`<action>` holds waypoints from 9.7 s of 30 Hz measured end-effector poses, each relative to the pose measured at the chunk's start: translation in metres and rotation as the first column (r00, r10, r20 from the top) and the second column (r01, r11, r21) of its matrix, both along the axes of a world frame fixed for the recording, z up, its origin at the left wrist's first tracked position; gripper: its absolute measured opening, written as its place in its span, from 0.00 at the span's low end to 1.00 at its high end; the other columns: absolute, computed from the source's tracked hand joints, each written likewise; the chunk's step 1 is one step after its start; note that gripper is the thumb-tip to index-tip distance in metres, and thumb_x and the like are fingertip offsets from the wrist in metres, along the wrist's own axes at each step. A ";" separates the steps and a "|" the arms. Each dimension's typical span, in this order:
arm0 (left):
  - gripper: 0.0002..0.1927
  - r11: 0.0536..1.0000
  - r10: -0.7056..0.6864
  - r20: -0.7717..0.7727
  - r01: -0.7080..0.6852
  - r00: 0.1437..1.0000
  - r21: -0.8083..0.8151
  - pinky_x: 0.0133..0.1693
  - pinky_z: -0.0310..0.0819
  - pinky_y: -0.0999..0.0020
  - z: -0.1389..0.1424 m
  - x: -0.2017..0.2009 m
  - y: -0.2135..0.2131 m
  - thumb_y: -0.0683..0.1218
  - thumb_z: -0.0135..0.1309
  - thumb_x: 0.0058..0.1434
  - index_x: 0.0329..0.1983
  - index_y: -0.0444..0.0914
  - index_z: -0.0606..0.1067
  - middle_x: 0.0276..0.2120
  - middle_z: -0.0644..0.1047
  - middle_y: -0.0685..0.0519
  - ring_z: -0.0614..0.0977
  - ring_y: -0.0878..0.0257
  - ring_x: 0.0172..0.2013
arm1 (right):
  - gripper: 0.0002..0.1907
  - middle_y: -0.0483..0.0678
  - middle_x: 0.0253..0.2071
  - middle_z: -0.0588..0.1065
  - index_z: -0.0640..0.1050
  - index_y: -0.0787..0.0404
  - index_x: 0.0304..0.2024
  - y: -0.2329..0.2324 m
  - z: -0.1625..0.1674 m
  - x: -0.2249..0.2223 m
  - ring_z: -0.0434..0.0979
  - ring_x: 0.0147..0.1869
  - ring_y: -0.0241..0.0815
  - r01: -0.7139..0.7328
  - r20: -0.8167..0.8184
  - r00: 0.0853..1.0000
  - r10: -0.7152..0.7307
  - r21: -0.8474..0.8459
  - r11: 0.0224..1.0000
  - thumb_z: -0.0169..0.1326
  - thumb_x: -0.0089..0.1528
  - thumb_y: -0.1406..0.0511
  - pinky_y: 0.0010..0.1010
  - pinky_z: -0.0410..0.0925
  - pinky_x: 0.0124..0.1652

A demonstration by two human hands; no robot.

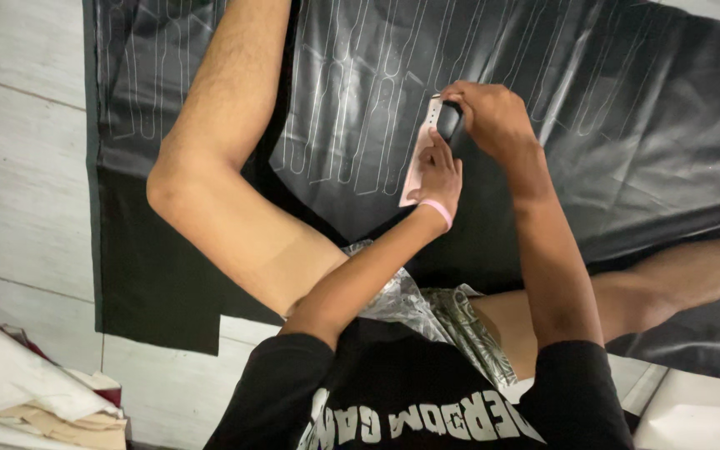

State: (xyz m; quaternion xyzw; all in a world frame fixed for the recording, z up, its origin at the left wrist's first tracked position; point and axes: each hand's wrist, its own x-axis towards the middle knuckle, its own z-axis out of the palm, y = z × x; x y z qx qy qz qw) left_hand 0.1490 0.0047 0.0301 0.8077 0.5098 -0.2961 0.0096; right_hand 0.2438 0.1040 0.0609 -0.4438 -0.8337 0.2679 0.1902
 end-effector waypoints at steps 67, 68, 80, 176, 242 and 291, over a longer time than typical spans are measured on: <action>0.42 0.995 0.094 0.723 -0.053 0.685 -0.079 0.55 0.65 0.53 -0.030 -0.106 0.005 0.44 0.72 0.37 0.60 0.52 0.75 0.69 0.65 0.56 0.73 0.55 0.55 | 0.08 0.50 0.45 0.80 0.79 0.66 0.44 -0.052 -0.038 -0.013 0.80 0.34 0.49 0.291 0.047 0.953 -0.299 0.125 0.948 0.48 0.72 0.72 0.37 0.73 0.36; 0.42 0.994 0.105 0.718 -0.048 0.689 -0.099 0.55 0.65 0.54 -0.030 -0.106 0.005 0.44 0.72 0.37 0.61 0.52 0.75 0.69 0.65 0.56 0.73 0.55 0.56 | 0.09 0.50 0.45 0.80 0.80 0.66 0.45 -0.050 -0.038 -0.012 0.81 0.34 0.49 0.284 0.062 0.954 -0.293 0.122 0.951 0.47 0.72 0.72 0.36 0.73 0.37; 0.25 0.937 0.275 0.858 -0.319 0.434 -0.139 0.59 0.73 0.55 -0.056 -0.125 -0.001 0.57 0.78 0.48 0.37 0.45 0.75 0.58 0.73 0.53 0.76 0.49 0.59 | 0.11 0.52 0.50 0.81 0.79 0.64 0.52 -0.075 -0.027 0.021 0.85 0.52 0.46 0.493 -0.297 0.816 -0.496 -0.090 0.865 0.46 0.77 0.67 0.34 0.77 0.50; 0.30 0.983 0.125 0.331 -0.162 0.935 0.085 0.58 0.71 0.60 -0.024 0.022 0.006 0.51 0.48 0.69 0.67 0.28 0.61 0.72 0.57 0.24 0.75 0.48 0.56 | 0.08 0.55 0.46 0.81 0.79 0.62 0.47 -0.015 -0.011 0.018 0.82 0.50 0.55 0.114 -0.068 0.992 -0.103 0.186 0.976 0.53 0.68 0.74 0.42 0.74 0.51; 0.52 0.998 0.049 0.787 0.009 0.616 -0.069 0.50 0.64 0.54 -0.035 -0.085 0.017 0.54 0.75 0.26 0.63 0.55 0.73 0.70 0.60 0.54 0.72 0.52 0.56 | 0.06 0.53 0.47 0.81 0.78 0.65 0.45 -0.170 -0.025 0.016 0.83 0.49 0.51 0.326 -0.063 0.939 -0.339 -0.152 0.933 0.50 0.69 0.74 0.35 0.75 0.48; 0.46 0.966 0.259 0.857 -0.111 0.447 -0.234 0.71 0.36 0.38 -0.044 -0.090 -0.006 0.61 0.74 0.40 0.66 0.56 0.71 0.74 0.55 0.53 0.57 0.53 0.73 | 0.39 0.53 0.60 0.62 0.76 0.37 0.64 -0.188 -0.066 0.048 0.61 0.60 0.54 0.442 0.251 0.881 -0.402 -0.128 0.888 0.71 0.51 0.47 0.50 0.57 0.54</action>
